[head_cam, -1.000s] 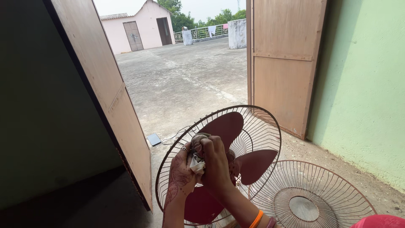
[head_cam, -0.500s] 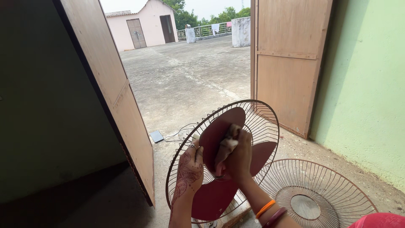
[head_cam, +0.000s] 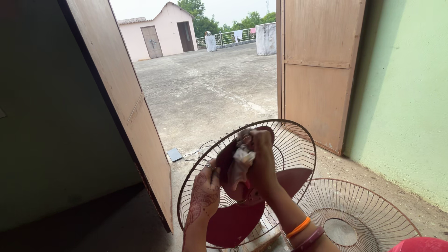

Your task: The person sits on a rooftop terrace and wipes the blades and hub of an electric fan with a cloth, then wipes the round metal guard piece by piece, turning the guard to reach different sections.

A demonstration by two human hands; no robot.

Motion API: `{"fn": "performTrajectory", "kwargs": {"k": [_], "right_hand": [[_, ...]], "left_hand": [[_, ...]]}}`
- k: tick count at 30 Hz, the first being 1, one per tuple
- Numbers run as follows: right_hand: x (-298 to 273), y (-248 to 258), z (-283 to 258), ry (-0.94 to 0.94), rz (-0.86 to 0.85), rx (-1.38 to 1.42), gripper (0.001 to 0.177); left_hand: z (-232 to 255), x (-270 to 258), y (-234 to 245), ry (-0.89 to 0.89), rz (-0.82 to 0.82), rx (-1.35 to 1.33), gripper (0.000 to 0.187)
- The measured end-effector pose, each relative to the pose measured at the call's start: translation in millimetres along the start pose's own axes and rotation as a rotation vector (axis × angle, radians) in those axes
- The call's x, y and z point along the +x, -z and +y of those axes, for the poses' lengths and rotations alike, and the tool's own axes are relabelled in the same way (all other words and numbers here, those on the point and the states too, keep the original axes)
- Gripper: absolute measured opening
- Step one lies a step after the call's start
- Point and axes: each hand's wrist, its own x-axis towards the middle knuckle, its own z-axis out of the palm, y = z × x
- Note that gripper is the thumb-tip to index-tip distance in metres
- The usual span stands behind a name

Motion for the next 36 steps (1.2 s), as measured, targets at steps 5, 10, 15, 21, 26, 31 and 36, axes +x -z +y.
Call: {"fn": "performTrajectory", "kwargs": {"k": [5, 10, 15, 21, 26, 31, 36], "right_hand": [[-28.8, -3.6, 24.6, -0.1, 0.08, -0.215, 0.061], [-61.5, -18.5, 12.8, -0.138, 0.032, -0.293, 0.058], [-86.0, -25.3, -34.2, 0.013, -0.165, -0.207, 0.065], [-50.5, -13.0, -41.6, 0.253, -0.41, -0.173, 0.055], [-6.7, -1.8, -14.0, 0.155, -0.074, -0.108, 0.053], [0.2, 4.5, 11.2, -0.103, 0.11, -0.148, 0.049], [-10.7, -10.2, -19.3, 0.068, 0.038, -0.043, 0.052]], "left_hand": [[-14.0, 0.3, -7.2, 0.008, 0.036, -0.06, 0.04], [-16.2, 2.9, -7.9, 0.013, 0.089, -0.032, 0.04], [-19.2, 9.0, -1.6, 0.003, 0.093, 0.019, 0.041], [-34.4, 8.9, 12.2, 0.053, 0.024, -0.096, 0.042], [-44.3, 9.9, 18.0, 0.164, -0.062, -0.385, 0.043], [-47.9, 9.4, 6.2, 0.1, -0.052, -0.356, 0.045], [-48.8, 11.4, 7.4, 0.105, -0.031, -0.252, 0.042]]}}
